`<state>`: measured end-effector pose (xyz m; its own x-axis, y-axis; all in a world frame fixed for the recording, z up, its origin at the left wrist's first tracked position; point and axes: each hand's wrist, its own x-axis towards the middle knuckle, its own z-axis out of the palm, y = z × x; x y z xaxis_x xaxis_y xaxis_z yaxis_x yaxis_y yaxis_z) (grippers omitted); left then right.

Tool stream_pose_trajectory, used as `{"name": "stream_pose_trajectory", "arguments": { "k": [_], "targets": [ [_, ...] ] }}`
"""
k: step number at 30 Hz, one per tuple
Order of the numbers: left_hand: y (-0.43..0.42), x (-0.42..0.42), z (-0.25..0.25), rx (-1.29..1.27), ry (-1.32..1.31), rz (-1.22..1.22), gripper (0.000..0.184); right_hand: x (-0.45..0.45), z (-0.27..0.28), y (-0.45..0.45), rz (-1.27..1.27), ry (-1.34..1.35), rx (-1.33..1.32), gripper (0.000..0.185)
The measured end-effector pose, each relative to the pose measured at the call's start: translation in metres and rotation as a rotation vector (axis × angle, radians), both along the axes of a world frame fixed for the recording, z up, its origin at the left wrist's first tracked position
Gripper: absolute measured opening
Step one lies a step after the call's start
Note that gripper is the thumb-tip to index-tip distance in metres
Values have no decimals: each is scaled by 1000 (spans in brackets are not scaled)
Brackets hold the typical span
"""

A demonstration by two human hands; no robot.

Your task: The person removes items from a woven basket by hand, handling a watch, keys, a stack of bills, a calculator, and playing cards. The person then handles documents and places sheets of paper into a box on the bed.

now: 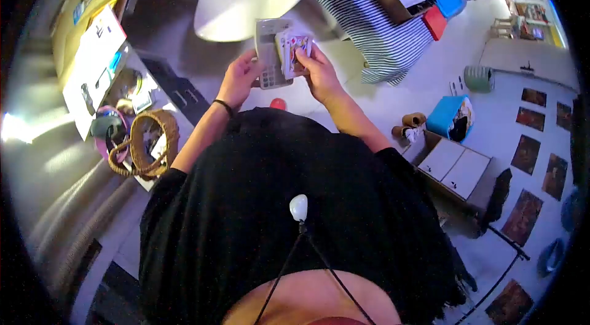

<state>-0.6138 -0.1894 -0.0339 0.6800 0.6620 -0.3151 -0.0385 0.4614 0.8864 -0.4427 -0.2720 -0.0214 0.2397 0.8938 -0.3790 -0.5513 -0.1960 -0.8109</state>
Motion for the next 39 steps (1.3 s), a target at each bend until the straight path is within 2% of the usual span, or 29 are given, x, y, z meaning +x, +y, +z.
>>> {"name": "stream_pose_trajectory", "arguments": {
  "k": [3, 5, 7, 9, 10, 13, 15, 21, 25, 29, 31, 33, 35, 37, 38, 39],
  "targets": [
    [3, 31, 5, 94, 79, -96, 30, 24, -4, -4, -11, 36, -32, 35],
    [12, 55, 12, 140, 127, -202, 29, 33, -11, -4, -21, 24, 94, 40],
    [19, 71, -8, 149, 88, -223, 31, 48, -7, -2, -22, 126, 56, 41],
    [35, 88, -9, 191, 203, -324, 34, 67, -16, 6, -37, 151, 43, 39],
    [40, 99, -13, 129, 141, -318, 37, 78, -17, 7, -16, 204, 38, 38],
    [69, 122, -4, 72, 201, -325, 41, 108, -26, 23, -152, 275, -48, 36],
    [96, 128, -4, 103, 200, -299, 36, 137, -42, 22, -219, 240, -62, 35],
    [168, 143, -1, 105, 339, -178, 31, 228, -74, -12, -685, 106, -150, 35],
    [193, 170, -2, 126, 374, -112, 29, 283, -107, -40, -992, 236, -152, 35],
    [199, 215, -13, 141, 389, -48, 32, 352, -124, -54, -1035, 113, -238, 32],
    [201, 244, -24, 163, 428, -6, 34, 393, -112, -44, -1069, 75, -258, 33],
    [208, 266, -54, 308, 496, 72, 42, 445, -125, -37, -1045, -16, -307, 34],
    [211, 292, -76, 473, 582, 118, 55, 497, -142, -23, -987, 37, -260, 36],
    [210, 311, -101, 489, 780, 176, 62, 548, -166, -11, -931, 22, -290, 36],
    [213, 313, -124, 562, 802, 157, 68, 570, -154, 3, -912, 39, -334, 34],
    [209, 331, -124, 606, 1038, 153, 67, 593, -158, 13, -898, 54, -282, 33]
  ]
}}
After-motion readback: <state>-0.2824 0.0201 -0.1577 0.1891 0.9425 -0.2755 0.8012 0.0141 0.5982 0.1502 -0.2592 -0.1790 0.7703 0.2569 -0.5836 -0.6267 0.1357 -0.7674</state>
